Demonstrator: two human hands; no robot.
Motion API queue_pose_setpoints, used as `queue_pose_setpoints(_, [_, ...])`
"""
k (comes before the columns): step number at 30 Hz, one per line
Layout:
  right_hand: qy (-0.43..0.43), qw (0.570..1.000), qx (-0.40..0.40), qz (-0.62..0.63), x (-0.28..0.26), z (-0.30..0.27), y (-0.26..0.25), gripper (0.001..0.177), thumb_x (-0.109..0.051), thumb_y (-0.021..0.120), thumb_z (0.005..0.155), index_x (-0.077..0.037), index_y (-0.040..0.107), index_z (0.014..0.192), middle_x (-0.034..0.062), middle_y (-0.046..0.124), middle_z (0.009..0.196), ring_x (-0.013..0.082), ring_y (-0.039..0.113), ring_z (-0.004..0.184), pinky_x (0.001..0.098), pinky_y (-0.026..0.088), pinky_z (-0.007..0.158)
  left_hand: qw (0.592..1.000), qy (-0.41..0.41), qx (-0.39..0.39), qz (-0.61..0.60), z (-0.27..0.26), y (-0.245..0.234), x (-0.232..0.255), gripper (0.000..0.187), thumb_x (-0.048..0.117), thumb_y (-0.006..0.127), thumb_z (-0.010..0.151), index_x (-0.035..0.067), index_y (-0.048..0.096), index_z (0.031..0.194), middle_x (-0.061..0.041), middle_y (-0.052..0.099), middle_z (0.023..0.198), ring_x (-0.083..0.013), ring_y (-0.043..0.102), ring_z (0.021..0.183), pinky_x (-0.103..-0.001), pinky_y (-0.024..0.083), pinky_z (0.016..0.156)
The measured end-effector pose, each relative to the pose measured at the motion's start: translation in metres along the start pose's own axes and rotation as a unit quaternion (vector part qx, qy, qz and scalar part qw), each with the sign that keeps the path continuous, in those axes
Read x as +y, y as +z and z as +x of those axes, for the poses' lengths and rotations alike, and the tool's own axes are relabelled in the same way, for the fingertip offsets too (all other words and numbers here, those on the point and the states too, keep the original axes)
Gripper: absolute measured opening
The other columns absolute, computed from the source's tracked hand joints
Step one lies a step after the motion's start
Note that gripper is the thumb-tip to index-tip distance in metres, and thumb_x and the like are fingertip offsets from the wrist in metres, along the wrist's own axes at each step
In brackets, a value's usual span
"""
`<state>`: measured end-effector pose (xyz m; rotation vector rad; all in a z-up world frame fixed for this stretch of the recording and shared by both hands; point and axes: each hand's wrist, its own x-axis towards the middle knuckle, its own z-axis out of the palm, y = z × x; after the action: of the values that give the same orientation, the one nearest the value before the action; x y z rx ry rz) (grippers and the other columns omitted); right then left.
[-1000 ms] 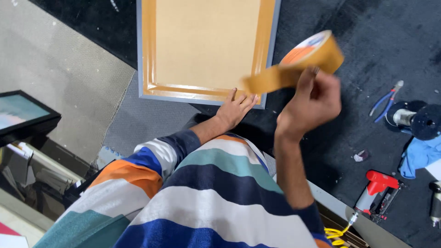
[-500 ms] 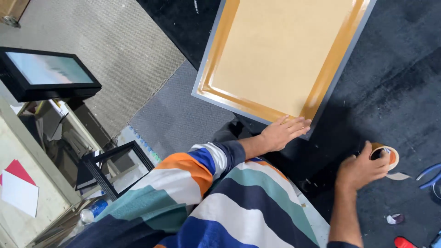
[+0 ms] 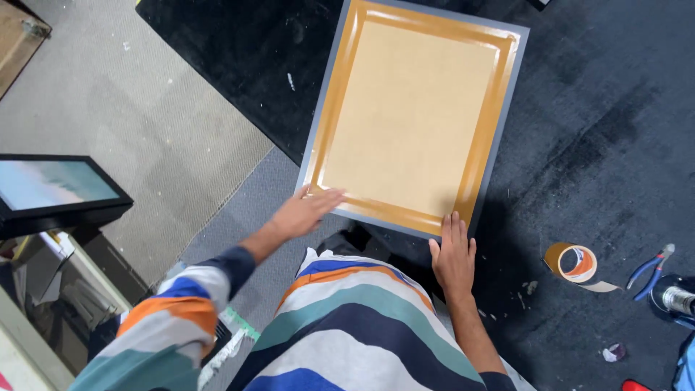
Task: Completing the framing of artwork by applying backing tape, stapling the backboard, attaching hanging wire, and cleaning the glass.
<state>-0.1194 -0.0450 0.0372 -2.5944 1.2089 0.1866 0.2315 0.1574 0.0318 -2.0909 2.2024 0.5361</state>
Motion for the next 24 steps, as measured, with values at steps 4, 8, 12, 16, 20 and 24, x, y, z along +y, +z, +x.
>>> queue_pose_setpoints(4, [0.032, 0.998, -0.019, -0.044, -0.003, 0.001, 0.011, 0.077, -0.05, 0.044, 0.102, -0.019, 0.019, 0.167, 0.0009, 0.015, 0.175, 0.0241, 0.022, 0.158, 0.0608, 0.032, 0.12, 0.996, -0.026, -0.011, 0.081, -0.038, -0.009, -0.024, 0.094, 0.024, 0.068, 0.087, 0.023, 0.015, 0.165, 0.005, 0.019, 0.172, -0.0128, 0.021, 0.156, -0.062, 0.026, 0.119])
queue_pose_setpoints(8, [0.069, 0.996, -0.017, -0.049, -0.008, 0.002, 0.01, 0.076, -0.053, 0.041, 0.102, -0.02, 0.019, 0.167, 0.0003, 0.016, 0.175, 0.0264, 0.021, 0.158, 0.0656, 0.032, 0.117, 0.991, -0.097, 0.028, 0.088, -0.027, -0.004, -0.007, 0.085, 0.057, 0.054, 0.092, 0.027, 0.018, 0.164, 0.008, 0.02, 0.171, -0.0139, 0.015, 0.157, -0.066, 0.021, 0.118])
queue_pose_setpoints(12, [0.084, 0.996, -0.019, -0.03, -0.008, 0.0, 0.018, 0.075, -0.055, 0.037, 0.103, -0.021, 0.016, 0.167, -0.0018, 0.01, 0.176, 0.0271, 0.016, 0.159, 0.0662, 0.03, 0.118, 0.974, -0.188, 0.109, 0.057, 0.008, 0.001, -0.013, 0.079, 0.07, 0.039, 0.099, 0.025, 0.026, 0.163, 0.007, 0.03, 0.168, -0.0148, 0.022, 0.155, -0.067, 0.017, 0.119])
queue_pose_setpoints(16, [0.093, 0.995, -0.042, -0.016, -0.013, 0.002, 0.008, 0.075, -0.057, 0.036, 0.103, -0.023, 0.016, 0.167, -0.0022, 0.011, 0.175, 0.0272, 0.015, 0.159, 0.0661, 0.029, 0.119, 0.967, -0.253, 0.016, -0.009, 0.096, -0.08, -0.047, 0.077, 0.064, 0.032, 0.104, 0.017, 0.025, 0.164, 0.0, 0.026, 0.171, -0.017, 0.015, 0.159, -0.062, 0.006, 0.124])
queue_pose_setpoints(20, [0.102, 0.994, -0.04, -0.027, -0.01, 0.004, 0.013, 0.077, -0.058, 0.037, 0.1, -0.025, 0.016, 0.166, -0.0052, 0.012, 0.175, 0.025, 0.015, 0.16, 0.0637, 0.029, 0.117, 0.949, -0.3, 0.057, -0.074, 0.205, -0.097, -0.11, 0.083, 0.068, 0.031, 0.1, 0.015, 0.023, 0.164, -0.001, 0.018, 0.172, -0.0163, 0.009, 0.159, -0.062, 0.002, 0.123])
queue_pose_setpoints(24, [0.096, 0.994, 0.007, -0.057, -0.013, 0.001, 0.014, 0.08, -0.055, 0.047, 0.094, -0.023, 0.024, 0.164, -0.0046, 0.024, 0.173, 0.0255, 0.027, 0.157, 0.0621, 0.038, 0.111, 0.941, -0.315, 0.091, -0.087, 0.29, -0.116, -0.165, 0.09, 0.069, 0.035, 0.095, 0.011, 0.023, 0.162, -0.001, 0.022, 0.17, -0.0154, 0.008, 0.157, -0.062, 0.004, 0.122])
